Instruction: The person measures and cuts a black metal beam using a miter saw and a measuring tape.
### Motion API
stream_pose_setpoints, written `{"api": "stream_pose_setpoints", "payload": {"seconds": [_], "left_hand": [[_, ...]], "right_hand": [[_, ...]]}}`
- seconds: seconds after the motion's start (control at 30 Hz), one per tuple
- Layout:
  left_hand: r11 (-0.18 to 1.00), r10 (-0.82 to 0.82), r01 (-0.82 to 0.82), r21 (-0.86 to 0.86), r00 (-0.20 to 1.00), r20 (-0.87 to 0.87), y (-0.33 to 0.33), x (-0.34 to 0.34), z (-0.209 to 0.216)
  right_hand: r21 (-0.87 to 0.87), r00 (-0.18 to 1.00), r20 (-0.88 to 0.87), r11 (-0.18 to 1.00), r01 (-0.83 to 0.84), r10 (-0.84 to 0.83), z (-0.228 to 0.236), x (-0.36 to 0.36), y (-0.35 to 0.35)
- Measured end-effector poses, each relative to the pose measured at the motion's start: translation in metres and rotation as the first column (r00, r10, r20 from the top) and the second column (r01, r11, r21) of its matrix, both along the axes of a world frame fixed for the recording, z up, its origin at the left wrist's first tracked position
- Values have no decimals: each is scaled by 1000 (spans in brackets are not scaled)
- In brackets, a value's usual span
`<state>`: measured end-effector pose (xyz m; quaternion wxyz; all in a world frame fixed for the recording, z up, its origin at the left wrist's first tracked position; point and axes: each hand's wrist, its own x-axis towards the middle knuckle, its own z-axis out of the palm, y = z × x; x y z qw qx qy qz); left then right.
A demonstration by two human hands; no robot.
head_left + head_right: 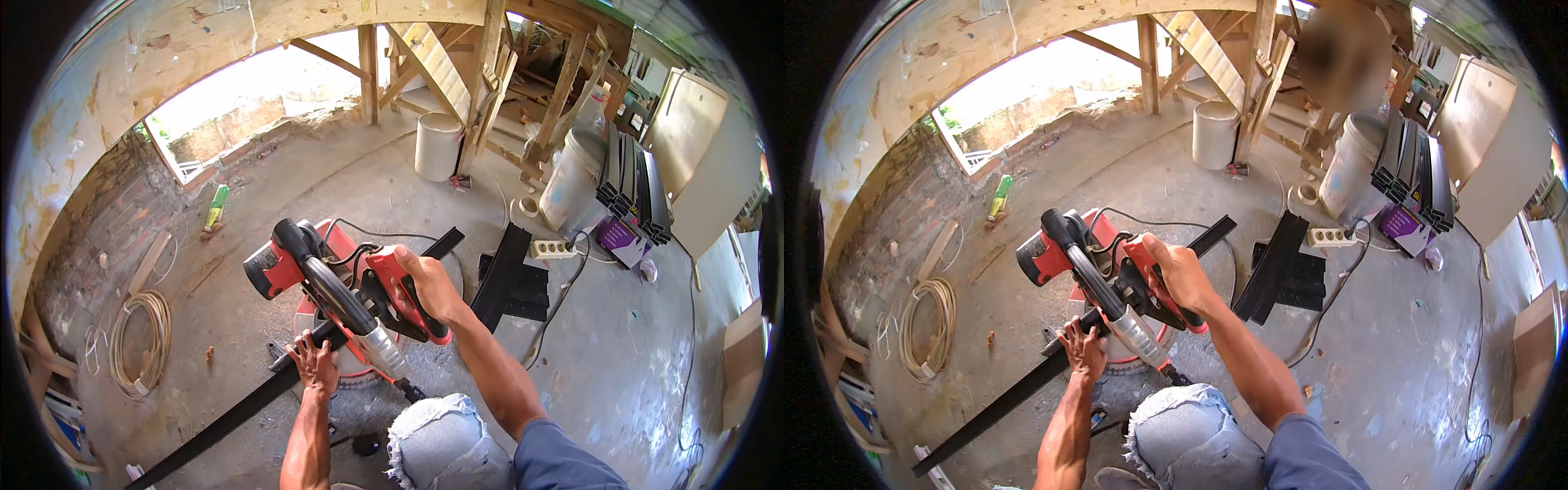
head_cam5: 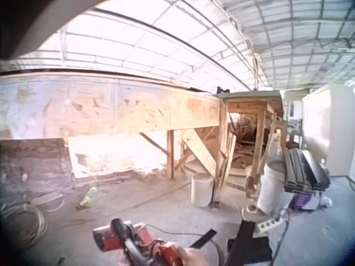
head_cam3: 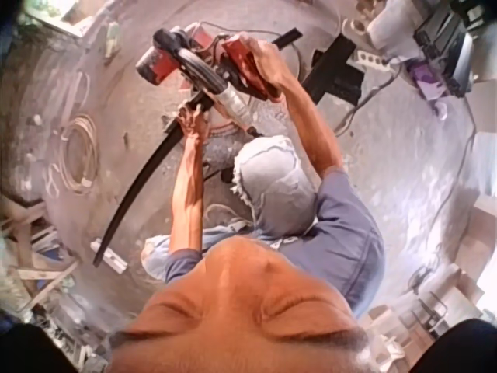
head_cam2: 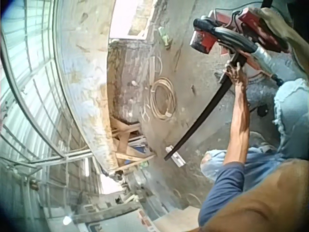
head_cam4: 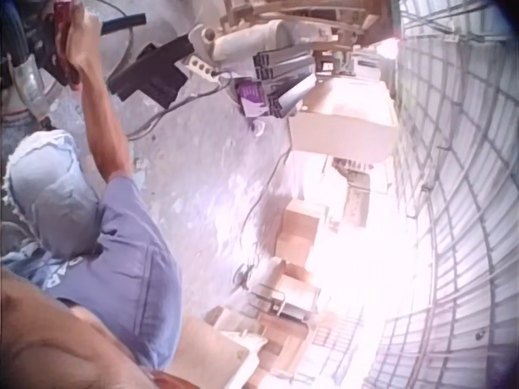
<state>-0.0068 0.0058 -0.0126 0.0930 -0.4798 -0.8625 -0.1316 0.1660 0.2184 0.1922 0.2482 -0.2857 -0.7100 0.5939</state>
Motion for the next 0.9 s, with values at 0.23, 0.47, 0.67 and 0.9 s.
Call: {"api": "stream_pose_setpoints", "payload": {"seconds": [0.23, 0.47, 0.67, 0.9], "left_hand": [[1000, 18, -18, -13, 1000, 6, -3, 0, 1], [1000, 11, -11, 9, 1000, -26, -2, -4, -4], [999, 12, -12, -33, 1000, 7, -1, 1, 10], [996, 32, -31, -80, 999, 11, -1, 3, 9]], "right_hand": [[-59, 1000, -10, 998, 14, -15, 3, -11, -2], [-66, 1000, -12, 998, 23, -24, 4, -4, 0], [-57, 1000, 17, 998, 5, -4, 2, -4, 0], [-21, 996, 78, 999, -46, 47, 3, -2, 3]]}}
